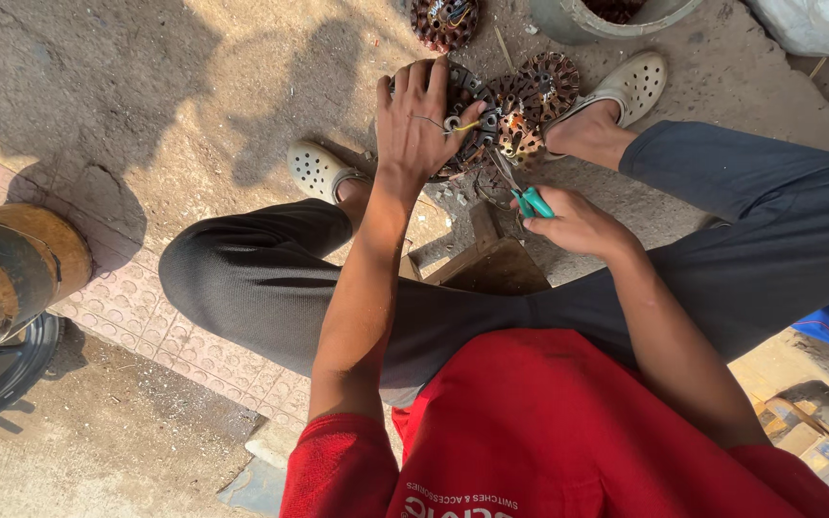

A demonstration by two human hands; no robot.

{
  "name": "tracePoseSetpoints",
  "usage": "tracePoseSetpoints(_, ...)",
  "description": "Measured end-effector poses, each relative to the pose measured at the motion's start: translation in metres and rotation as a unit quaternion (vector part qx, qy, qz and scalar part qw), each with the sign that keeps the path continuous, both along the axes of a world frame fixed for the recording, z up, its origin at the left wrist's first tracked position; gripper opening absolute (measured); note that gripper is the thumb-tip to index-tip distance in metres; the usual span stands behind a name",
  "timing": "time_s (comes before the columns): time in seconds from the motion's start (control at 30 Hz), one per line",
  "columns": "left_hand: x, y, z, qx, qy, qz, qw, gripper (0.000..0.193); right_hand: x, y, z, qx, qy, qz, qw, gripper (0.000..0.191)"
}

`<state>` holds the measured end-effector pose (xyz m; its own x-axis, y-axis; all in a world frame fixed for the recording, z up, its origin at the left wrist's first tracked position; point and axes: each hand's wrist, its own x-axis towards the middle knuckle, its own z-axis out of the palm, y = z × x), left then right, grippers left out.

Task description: The person sits on the ground and uses pliers to cut and remove wires from a circular metal component with multiple slots. The person repeatedly repositions the component and continues cutting wires throughout the clip.

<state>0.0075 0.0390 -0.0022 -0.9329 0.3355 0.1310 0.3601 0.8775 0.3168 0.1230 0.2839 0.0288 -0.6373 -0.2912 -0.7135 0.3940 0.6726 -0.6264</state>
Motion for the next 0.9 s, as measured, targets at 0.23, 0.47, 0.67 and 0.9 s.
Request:
tracePoseSetpoints(0.23,-0.004,-0.003,-0.006,0.041,-0.021,-0.018,0.999,0.092,0.001,-0.001,-0.005,0.024,-0.016,0.028,0.999,0.033)
tracePoseSetpoints(0.47,0.0,-0.003,-0.003,0.061,-0.015,-0.017,0.998,0.09,-0.002,-0.016,0.019,0.063,0.013,0.028,0.998,0.026)
tracePoseSetpoints(0.67,-0.001,-0.004,-0.01,0.099,0.016,-0.012,0.995,0.083,0.007,-0.03,0.002,0.134,0.083,0.042,0.987,0.032)
tracePoseSetpoints(0.9,0.0,-0.004,-0.012,0.102,0.004,-0.015,0.995,0.078,0.007,-0.051,-0.022,0.008,0.262,-0.031,0.965,0.028)
